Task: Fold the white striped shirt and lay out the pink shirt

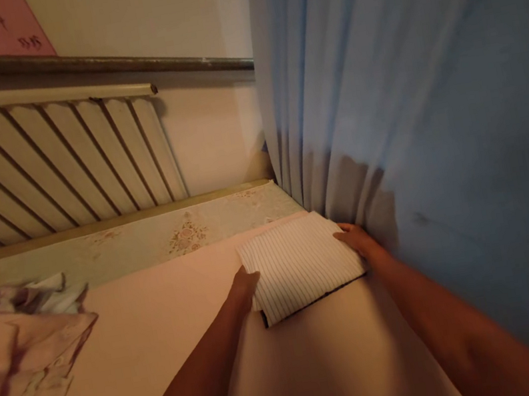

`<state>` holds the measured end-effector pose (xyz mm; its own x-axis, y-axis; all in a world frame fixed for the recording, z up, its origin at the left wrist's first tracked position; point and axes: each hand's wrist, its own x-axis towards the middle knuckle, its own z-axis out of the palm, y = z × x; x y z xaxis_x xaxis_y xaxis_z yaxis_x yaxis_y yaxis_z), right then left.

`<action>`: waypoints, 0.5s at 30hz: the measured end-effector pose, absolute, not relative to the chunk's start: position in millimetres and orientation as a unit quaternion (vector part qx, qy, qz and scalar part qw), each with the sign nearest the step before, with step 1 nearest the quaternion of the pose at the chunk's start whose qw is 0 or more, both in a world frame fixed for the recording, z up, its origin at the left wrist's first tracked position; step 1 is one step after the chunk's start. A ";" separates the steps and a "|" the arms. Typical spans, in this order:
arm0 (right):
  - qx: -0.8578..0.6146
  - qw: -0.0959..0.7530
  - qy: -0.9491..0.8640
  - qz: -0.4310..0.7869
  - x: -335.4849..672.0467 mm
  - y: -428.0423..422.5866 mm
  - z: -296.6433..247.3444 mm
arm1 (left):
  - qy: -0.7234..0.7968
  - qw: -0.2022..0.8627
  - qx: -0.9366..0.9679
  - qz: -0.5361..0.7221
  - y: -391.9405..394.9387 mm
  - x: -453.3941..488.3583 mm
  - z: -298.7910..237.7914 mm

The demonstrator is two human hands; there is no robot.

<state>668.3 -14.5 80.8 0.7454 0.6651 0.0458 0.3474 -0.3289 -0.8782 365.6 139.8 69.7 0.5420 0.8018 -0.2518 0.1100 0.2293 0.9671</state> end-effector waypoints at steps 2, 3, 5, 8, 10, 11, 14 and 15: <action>-0.823 0.453 -0.307 0.150 666.5 -16.7 68.3 | 0.428 0.654 0.571 0.253 141.1 365.0 56.1; -0.834 0.437 -0.306 0.141 666.9 -17.4 64.5 | 0.434 0.647 0.574 0.252 142.5 364.5 51.3; -0.852 0.404 -0.310 0.120 669.4 -18.0 61.6 | 0.444 0.637 0.580 0.248 146.5 363.5 45.5; -0.871 0.357 -0.331 0.070 669.4 -16.0 66.9 | 0.459 0.622 0.584 0.248 152.4 362.4 42.6; -0.870 0.334 -0.362 0.029 660.6 -11.3 72.6 | 0.466 0.611 0.589 0.249 154.4 362.4 41.2; -0.864 0.324 -0.385 0.011 652.7 -7.6 74.6 | 0.468 0.607 0.592 0.249 154.8 362.6 40.1; -0.830 0.298 -0.472 -0.012 617.2 7.9 70.5 | 0.472 0.601 0.598 0.242 154.5 362.6 36.1; -0.816 0.287 -0.502 -0.009 603.1 13.0 64.8 | 0.473 0.599 0.599 0.240 154.0 361.7 34.9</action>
